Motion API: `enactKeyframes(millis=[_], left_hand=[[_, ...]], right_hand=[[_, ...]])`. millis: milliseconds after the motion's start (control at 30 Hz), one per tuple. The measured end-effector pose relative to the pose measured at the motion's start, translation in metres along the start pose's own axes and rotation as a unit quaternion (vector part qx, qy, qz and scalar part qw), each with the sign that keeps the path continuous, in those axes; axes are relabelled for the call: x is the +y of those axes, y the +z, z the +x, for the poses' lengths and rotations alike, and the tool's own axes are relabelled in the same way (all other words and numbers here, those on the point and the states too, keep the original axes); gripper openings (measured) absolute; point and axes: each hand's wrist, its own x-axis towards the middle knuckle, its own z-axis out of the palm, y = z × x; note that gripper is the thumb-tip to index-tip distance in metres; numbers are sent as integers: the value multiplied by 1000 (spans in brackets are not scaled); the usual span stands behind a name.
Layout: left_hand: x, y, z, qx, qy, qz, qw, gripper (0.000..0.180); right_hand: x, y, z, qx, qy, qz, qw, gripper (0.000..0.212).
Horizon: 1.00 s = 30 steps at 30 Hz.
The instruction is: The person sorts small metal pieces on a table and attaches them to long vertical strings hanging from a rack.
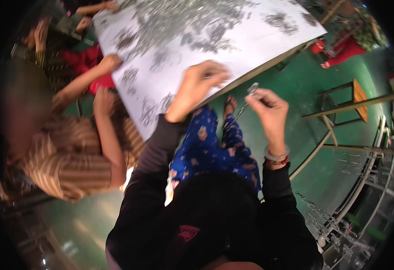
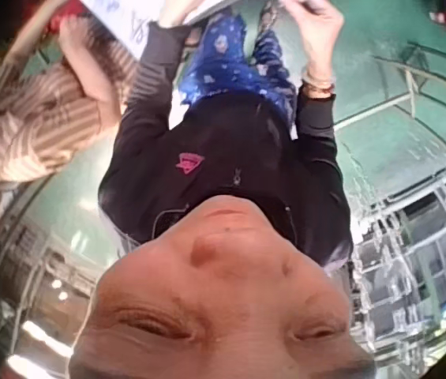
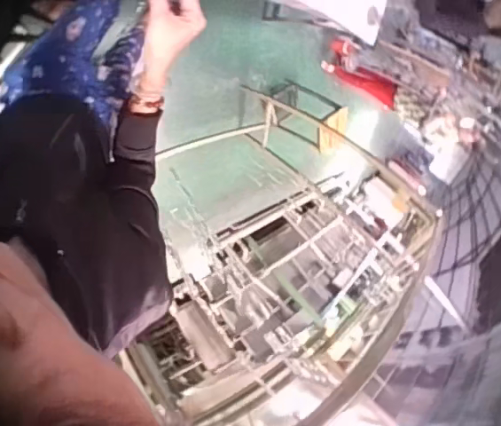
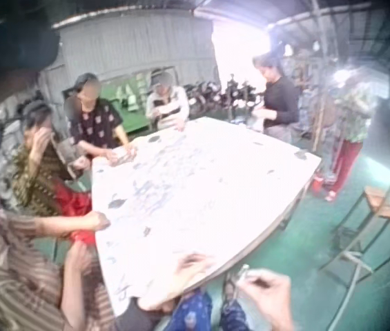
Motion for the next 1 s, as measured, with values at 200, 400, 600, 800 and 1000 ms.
enactKeyframes(millis=[200, 400, 600, 800, 1000], left_hand=[[6, 43, -15, 32, 54, 18, 998, 12], [10, 63, -17, 102, 91, 58, 989, 13], [6, 65, -17, 125, 111, 53, 985, 11], [-9, 73, -1, 99, 145, 105, 979, 9], [-15, 83, 0, 105, 115, 82, 984, 7]], right_hand=[[8, 6, 3, -1, -14, -28, 1000, 16], [1, 5, -1, 12, -24, -110, 994, 18], [6, -20, 35, 7, -10, -50, 999, 18], [75, -24, 175, -52, -22, -199, 978, 23], [152, 22, 247, -112, -305, -466, 823, 10]])
